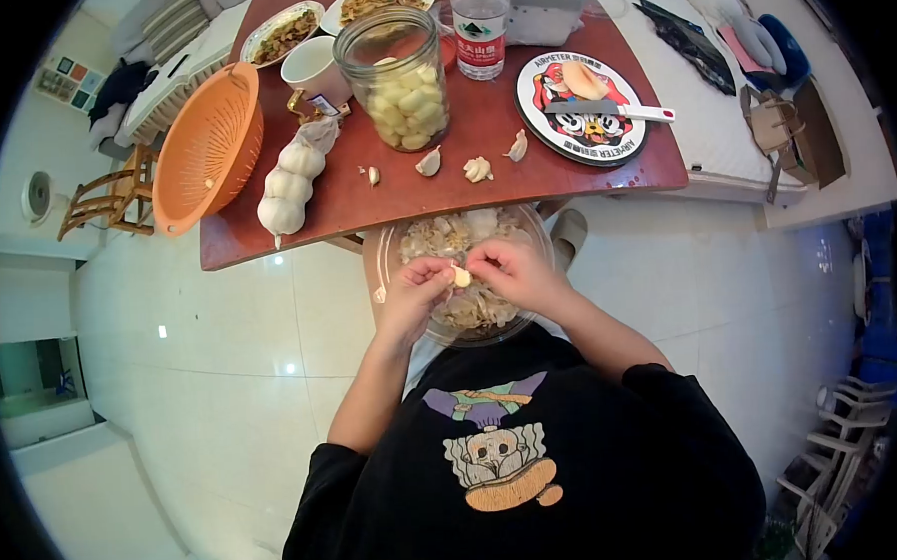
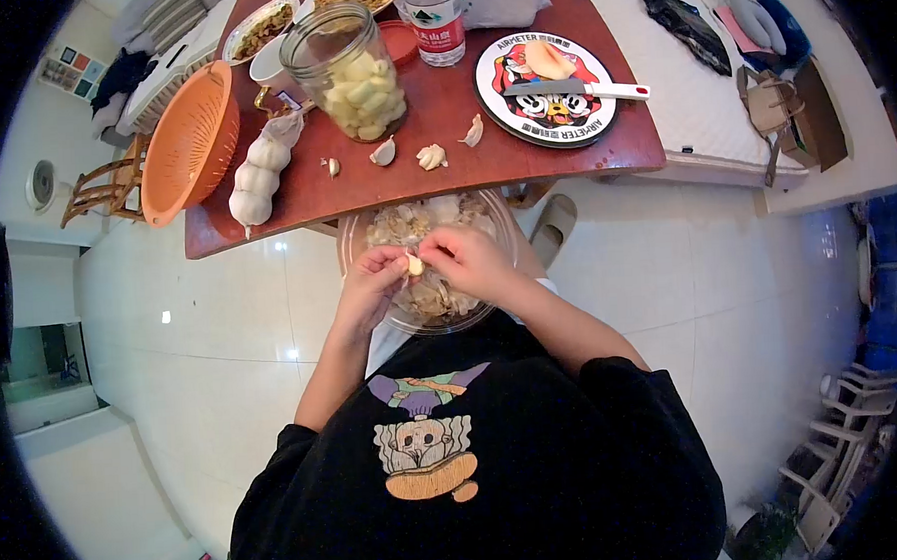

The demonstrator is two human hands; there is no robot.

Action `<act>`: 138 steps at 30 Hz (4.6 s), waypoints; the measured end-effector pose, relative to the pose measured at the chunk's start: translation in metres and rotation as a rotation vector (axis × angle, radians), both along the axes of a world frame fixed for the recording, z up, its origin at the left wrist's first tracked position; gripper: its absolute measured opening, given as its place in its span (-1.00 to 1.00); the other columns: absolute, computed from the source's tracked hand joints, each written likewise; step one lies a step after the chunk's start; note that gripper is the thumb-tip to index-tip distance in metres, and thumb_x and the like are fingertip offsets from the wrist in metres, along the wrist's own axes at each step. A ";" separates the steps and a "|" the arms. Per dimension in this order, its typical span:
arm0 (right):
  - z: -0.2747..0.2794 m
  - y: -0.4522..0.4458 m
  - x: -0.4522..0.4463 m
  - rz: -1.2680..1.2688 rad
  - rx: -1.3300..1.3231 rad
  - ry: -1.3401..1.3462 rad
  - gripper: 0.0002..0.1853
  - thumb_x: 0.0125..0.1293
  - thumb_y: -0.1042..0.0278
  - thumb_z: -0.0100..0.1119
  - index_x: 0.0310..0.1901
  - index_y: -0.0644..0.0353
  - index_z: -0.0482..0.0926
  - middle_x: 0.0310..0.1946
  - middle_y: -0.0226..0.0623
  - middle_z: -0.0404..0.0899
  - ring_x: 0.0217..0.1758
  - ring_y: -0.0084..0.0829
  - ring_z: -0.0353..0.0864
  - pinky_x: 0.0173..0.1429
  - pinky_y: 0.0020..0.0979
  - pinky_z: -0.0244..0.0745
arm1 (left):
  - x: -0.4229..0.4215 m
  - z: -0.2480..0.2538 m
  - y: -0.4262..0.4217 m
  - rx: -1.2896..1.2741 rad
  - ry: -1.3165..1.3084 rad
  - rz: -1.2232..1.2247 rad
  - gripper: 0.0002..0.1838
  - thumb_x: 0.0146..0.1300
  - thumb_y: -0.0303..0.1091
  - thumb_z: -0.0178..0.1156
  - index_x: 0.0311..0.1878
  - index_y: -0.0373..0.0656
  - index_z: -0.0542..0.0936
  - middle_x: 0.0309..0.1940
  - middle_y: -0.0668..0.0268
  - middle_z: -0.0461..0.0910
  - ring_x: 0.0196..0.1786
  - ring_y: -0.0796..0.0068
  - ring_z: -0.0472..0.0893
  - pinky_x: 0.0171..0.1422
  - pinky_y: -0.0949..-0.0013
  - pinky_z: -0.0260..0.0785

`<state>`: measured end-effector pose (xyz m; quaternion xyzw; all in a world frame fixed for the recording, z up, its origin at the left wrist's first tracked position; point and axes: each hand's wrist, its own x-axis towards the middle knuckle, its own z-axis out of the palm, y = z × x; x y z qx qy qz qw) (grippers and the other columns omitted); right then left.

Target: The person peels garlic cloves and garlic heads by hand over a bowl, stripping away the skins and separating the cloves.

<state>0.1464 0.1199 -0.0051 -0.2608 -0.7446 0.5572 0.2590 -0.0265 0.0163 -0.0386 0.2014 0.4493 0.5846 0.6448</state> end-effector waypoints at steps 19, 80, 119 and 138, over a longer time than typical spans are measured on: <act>0.013 -0.005 -0.004 -0.033 0.106 0.032 -0.87 0.19 0.38 0.29 -0.27 0.22 0.60 -0.45 -0.36 0.53 -0.43 -0.56 0.55 -0.35 -0.52 0.42 | -0.001 -0.002 0.002 0.030 -0.422 0.009 -0.84 0.32 -0.48 0.16 -0.08 -0.18 0.45 -0.20 0.22 0.61 -0.22 0.43 0.64 -0.11 0.43 0.56; -0.030 -0.006 -0.005 -0.032 -0.645 0.239 -0.90 0.30 0.50 0.18 -0.19 0.29 0.54 -0.33 -0.42 0.58 -0.27 -0.66 0.57 -0.21 -0.62 0.47 | 0.021 0.018 -0.004 0.246 0.554 0.226 -0.85 0.16 -0.71 0.21 -0.20 -0.35 0.54 -0.05 0.20 0.51 0.00 0.44 0.59 0.11 0.46 0.50; -0.003 -0.009 -0.010 -0.053 0.303 0.002 -0.70 0.06 0.31 0.36 -0.15 0.17 0.61 -0.20 -0.21 0.61 -0.23 -0.21 0.61 -0.14 -0.28 0.50 | 0.022 0.008 -0.009 -0.023 -0.109 0.233 -0.94 0.29 -0.52 0.17 -0.23 -0.23 0.47 -0.28 0.23 0.62 -0.25 0.48 0.66 -0.10 0.45 0.59; -0.003 0.003 -0.002 -0.111 -0.056 -0.052 -0.84 0.21 0.40 0.22 -0.21 0.25 0.60 -0.33 -0.28 0.62 -0.26 -0.45 0.59 -0.18 -0.44 0.45 | 0.014 0.014 -0.008 -0.078 -0.229 0.220 -0.70 0.37 -0.42 0.07 0.14 -0.20 0.42 -0.11 0.15 0.61 -0.13 0.41 0.66 -0.04 0.39 0.58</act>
